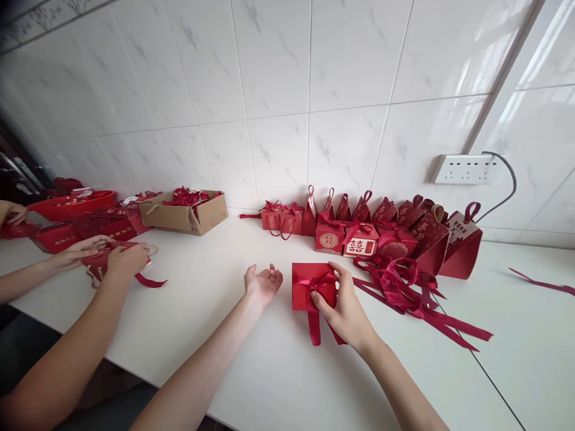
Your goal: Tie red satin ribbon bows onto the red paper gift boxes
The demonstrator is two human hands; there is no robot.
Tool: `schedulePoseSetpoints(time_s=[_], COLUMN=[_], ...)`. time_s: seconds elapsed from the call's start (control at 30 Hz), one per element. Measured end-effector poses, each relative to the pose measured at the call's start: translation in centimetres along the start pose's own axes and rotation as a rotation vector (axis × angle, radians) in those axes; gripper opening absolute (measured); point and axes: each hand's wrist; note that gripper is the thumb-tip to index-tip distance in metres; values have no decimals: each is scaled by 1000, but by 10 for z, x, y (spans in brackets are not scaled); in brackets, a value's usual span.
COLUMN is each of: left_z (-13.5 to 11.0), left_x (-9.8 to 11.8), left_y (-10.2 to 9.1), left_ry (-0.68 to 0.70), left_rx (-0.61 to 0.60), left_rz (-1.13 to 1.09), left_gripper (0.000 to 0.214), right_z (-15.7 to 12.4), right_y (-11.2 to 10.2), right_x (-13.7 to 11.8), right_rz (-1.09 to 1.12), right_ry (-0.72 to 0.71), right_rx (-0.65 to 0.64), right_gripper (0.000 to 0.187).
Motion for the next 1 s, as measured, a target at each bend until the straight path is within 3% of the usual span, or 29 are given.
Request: schedulePoseSetpoints(time_s=[0.17,0.23,0.33,0.4,0.5,0.67,0.9,1.0], left_z=[-10,-19,-25,-25,-24,-25,-24,-21], left_x=[-10,-18,-24,-25,-23,-23,-25,-24], left_y=[1,-3,-10,-14,-15,-12,-14,-9], left_ry=[125,320,730,849,837,670,769,676], left_rx=[-137,-320,-602,-672,-653,-616,-633,-591], left_rz=[210,426,941,1136,1075,785,906,800], left_gripper=[18,21,35,40,33,27,27,20], right_z=[0,0,0,0,0,0,0,-1], right_y=[2,2,3,3,3,3,3,2], right_x=[3,5,5,4,2,3,3,3], right_rz=[38,29,2,-7,-3,4,1,-11], right_ry=[20,1,-25,-29,-40,-51,-18,-12], right_rx=[-32,-18,17,26,25,23,14,25], right_gripper=[60,59,58,57,57,56,59,61])
Point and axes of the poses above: each hand's wrist, its own z-axis towards the middle knuckle, its own y-axis out of the palm, x = y × z, and after that the axes turned 2 degrees about x, right-handed
